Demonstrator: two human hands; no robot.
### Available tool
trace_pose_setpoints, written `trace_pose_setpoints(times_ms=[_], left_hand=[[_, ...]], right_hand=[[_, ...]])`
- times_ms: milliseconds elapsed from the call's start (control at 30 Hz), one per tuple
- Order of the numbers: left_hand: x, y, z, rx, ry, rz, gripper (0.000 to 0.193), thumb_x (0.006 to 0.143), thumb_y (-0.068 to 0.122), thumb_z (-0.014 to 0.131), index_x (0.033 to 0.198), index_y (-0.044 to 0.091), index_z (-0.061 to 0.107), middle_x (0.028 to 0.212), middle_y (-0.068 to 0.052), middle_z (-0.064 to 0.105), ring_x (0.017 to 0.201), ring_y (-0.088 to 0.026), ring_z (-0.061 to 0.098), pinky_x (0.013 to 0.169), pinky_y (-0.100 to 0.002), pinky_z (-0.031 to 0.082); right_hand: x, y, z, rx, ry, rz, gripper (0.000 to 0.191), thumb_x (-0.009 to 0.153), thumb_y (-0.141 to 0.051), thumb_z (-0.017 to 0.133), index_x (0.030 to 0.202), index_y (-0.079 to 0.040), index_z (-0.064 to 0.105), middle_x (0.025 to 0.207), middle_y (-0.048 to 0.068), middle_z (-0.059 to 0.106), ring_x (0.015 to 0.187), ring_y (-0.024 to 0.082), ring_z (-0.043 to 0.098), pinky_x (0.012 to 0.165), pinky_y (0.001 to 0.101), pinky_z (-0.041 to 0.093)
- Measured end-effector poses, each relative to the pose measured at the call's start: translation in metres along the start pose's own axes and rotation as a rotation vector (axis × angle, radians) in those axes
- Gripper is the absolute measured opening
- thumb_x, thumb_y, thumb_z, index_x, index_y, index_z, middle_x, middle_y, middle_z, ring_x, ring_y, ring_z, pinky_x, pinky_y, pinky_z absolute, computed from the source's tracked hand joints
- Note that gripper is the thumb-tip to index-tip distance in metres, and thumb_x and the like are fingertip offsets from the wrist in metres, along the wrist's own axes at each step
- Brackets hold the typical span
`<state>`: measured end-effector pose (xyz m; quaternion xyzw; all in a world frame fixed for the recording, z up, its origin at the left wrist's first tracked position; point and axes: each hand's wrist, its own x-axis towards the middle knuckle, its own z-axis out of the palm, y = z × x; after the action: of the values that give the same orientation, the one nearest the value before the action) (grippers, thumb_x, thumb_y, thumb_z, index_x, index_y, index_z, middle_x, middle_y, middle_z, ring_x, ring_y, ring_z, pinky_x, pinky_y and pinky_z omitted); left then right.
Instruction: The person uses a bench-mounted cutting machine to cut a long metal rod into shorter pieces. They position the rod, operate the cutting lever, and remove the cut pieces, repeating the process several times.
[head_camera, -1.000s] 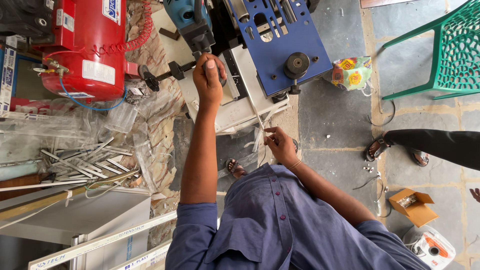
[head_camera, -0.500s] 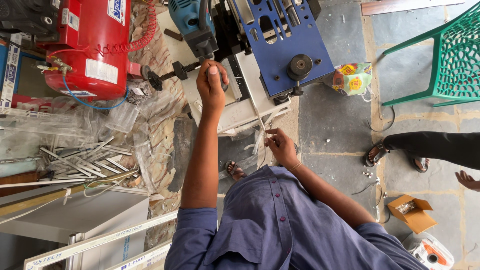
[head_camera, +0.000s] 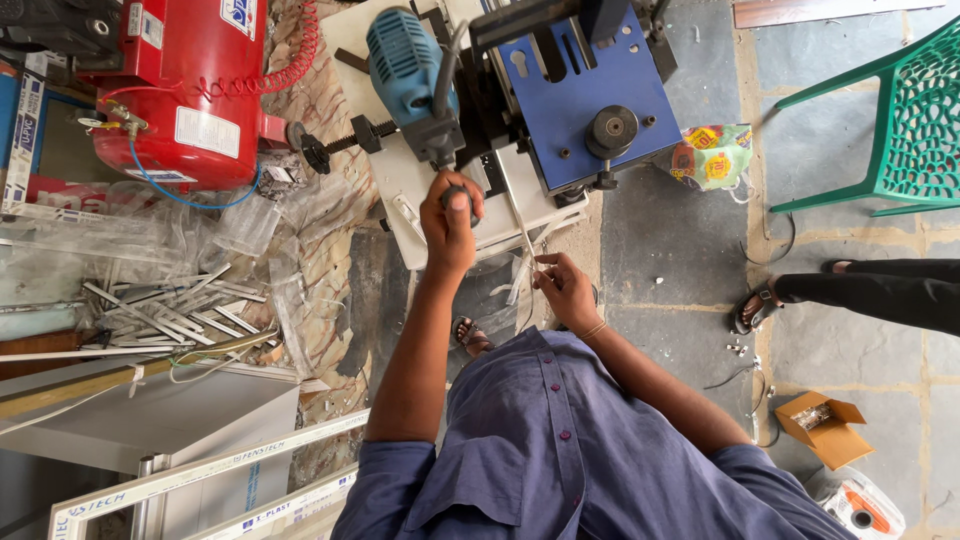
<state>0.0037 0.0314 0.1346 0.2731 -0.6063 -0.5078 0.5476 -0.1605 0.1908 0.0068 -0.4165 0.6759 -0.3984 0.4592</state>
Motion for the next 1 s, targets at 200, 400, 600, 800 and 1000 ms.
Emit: trace_pose_setpoints(times_ms=[200, 400, 600, 800, 1000], left_hand=[[-0.017, 0.008, 0.006, -0.055, -0.017, -0.026, 0.051, 0.109, 0.055, 0.050, 0.095, 0.006, 0.051, 0.081, -0.003, 0.056, 0.072, -0.010, 0.051, 0.068, -0.026, 0.043], [-0.022, 0.006, -0.002, -0.042, -0.089, -0.022, 0.054, 0.109, 0.059, 0.047, 0.095, 0.007, 0.050, 0.083, -0.003, 0.054, 0.076, -0.010, 0.051, 0.072, -0.027, 0.044], [-0.021, 0.001, -0.003, -0.035, -0.117, -0.049, 0.057, 0.107, 0.063, 0.047, 0.093, 0.008, 0.050, 0.081, -0.002, 0.055, 0.074, -0.009, 0.052, 0.071, -0.027, 0.045], [-0.018, 0.001, -0.009, 0.010, -0.151, -0.078, 0.062, 0.106, 0.068, 0.046, 0.091, 0.008, 0.050, 0.079, -0.001, 0.055, 0.072, -0.009, 0.052, 0.070, -0.027, 0.044], [-0.006, -0.012, -0.016, 0.032, -0.138, -0.076, 0.062, 0.105, 0.069, 0.045, 0.090, 0.009, 0.051, 0.076, -0.001, 0.054, 0.070, -0.009, 0.052, 0.069, -0.027, 0.044]], right_hand=[[-0.003, 0.002, 0.001, -0.001, 0.012, -0.005, 0.029, 0.097, -0.014, 0.068, 0.124, -0.005, 0.062, 0.079, 0.004, 0.074, 0.058, 0.003, 0.052, 0.054, 0.0214, 0.042], [-0.011, 0.006, 0.012, 0.030, 0.013, -0.018, 0.028, 0.097, -0.013, 0.068, 0.124, -0.005, 0.063, 0.079, 0.003, 0.074, 0.060, 0.002, 0.053, 0.055, 0.0206, 0.043], [-0.011, 0.009, 0.020, 0.033, -0.005, -0.010, 0.029, 0.098, -0.013, 0.067, 0.125, -0.005, 0.061, 0.080, 0.003, 0.074, 0.062, 0.001, 0.055, 0.056, 0.0202, 0.044], [-0.009, 0.009, 0.021, 0.039, 0.000, -0.029, 0.029, 0.099, -0.013, 0.066, 0.126, -0.004, 0.062, 0.079, 0.004, 0.073, 0.060, 0.001, 0.051, 0.055, 0.0207, 0.042], [-0.004, 0.004, 0.022, -0.055, 0.015, 0.006, 0.028, 0.098, -0.015, 0.066, 0.125, -0.007, 0.063, 0.078, 0.003, 0.074, 0.055, 0.004, 0.048, 0.052, 0.0233, 0.040]])
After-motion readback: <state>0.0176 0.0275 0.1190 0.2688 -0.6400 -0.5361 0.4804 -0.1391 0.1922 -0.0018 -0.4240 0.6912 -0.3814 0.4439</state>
